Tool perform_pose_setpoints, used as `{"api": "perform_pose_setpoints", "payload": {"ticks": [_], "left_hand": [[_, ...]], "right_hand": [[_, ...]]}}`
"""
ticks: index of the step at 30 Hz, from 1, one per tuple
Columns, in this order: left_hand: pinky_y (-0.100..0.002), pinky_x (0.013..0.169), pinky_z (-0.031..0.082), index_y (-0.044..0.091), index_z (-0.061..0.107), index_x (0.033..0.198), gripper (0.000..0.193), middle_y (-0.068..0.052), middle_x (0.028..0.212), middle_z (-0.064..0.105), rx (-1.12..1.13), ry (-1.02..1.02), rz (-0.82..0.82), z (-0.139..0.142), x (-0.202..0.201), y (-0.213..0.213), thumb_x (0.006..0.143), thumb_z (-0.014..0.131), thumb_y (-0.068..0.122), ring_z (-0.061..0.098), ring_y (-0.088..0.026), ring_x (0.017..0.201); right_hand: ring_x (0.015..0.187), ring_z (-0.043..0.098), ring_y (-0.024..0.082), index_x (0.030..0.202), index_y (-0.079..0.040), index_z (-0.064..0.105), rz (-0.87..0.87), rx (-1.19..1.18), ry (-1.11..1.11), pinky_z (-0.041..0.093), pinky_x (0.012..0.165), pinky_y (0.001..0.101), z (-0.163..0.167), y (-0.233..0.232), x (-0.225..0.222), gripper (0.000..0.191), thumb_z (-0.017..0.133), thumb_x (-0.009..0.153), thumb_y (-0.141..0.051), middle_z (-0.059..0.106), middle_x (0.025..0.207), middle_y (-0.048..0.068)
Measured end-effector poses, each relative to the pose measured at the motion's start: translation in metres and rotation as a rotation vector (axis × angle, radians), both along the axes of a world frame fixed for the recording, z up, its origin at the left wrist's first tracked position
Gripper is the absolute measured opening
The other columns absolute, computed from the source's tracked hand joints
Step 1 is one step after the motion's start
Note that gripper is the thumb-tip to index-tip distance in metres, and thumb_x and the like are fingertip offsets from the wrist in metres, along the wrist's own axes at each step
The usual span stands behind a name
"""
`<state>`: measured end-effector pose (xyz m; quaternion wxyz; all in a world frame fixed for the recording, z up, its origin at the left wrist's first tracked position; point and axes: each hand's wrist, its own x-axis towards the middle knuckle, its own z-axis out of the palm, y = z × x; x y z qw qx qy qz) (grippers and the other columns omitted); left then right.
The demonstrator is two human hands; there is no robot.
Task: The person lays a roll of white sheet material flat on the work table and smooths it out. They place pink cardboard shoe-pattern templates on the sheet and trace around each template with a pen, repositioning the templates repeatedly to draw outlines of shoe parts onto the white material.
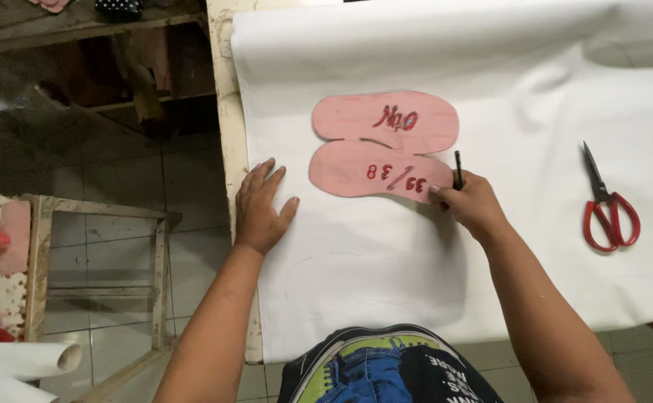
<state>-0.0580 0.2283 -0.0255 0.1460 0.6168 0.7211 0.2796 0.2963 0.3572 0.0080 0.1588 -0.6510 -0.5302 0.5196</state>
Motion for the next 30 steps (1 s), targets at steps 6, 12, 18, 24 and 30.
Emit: {"api": "perform_pose_setpoints", "payload": {"ticks": [6, 12, 18, 24, 30], "left_hand": [[-0.048, 0.118, 0.032, 0.008, 0.062, 0.136, 0.065, -0.011, 0.157, 0.046, -0.016, -0.016, -0.038, -0.003, -0.015, -0.004, 0.081, 0.082, 0.036, 0.038, -0.034, 0.147], [-0.048, 0.119, 0.031, 0.011, 0.067, 0.134, 0.06, -0.01, 0.156, 0.047, -0.024, -0.033, 0.006, -0.005, -0.013, -0.006, 0.08, 0.082, 0.033, 0.036, -0.034, 0.149], [-0.047, 0.12, 0.031, 0.009, 0.067, 0.134, 0.056, -0.01, 0.156, 0.048, 0.0, -0.06, -0.008, -0.005, -0.019, -0.011, 0.083, 0.08, 0.029, 0.036, -0.034, 0.15], [-0.047, 0.121, 0.032, 0.01, 0.067, 0.134, 0.056, -0.01, 0.156, 0.048, 0.02, -0.035, -0.019, -0.012, -0.018, -0.009, 0.083, 0.079, 0.029, 0.037, -0.034, 0.149], [-0.048, 0.12, 0.032, 0.009, 0.067, 0.135, 0.056, -0.011, 0.156, 0.048, 0.031, -0.014, -0.023, -0.013, -0.018, -0.009, 0.085, 0.078, 0.029, 0.038, -0.035, 0.148]], "right_hand": [[0.068, 0.063, 0.015, 0.114, -0.005, 0.066, 0.118, 0.05, -0.146, 0.05, 0.059, 0.0323, 0.004, 0.014, -0.05, 0.041, 0.081, 0.078, -0.016, 0.069, 0.081, 0.007], [0.075, 0.072, 0.016, 0.122, 0.001, 0.062, 0.009, 0.154, -0.144, 0.056, 0.07, 0.0293, 0.0, 0.007, -0.059, 0.044, 0.077, 0.087, -0.021, 0.074, 0.089, 0.008], [0.072, 0.07, 0.014, 0.12, -0.002, 0.066, 0.034, 0.159, -0.193, 0.055, 0.069, 0.0295, -0.01, 0.0, -0.055, 0.041, 0.077, 0.087, -0.024, 0.075, 0.088, 0.006], [0.069, 0.069, 0.014, 0.117, -0.001, 0.064, 0.053, 0.2, -0.211, 0.055, 0.065, 0.0298, -0.019, 0.003, -0.052, 0.04, 0.079, 0.087, -0.023, 0.073, 0.085, 0.007], [0.066, 0.068, 0.014, 0.111, -0.001, 0.063, 0.03, 0.13, -0.189, 0.055, 0.061, 0.03, -0.015, 0.004, -0.053, 0.036, 0.079, 0.086, -0.021, 0.07, 0.083, 0.007]]}}
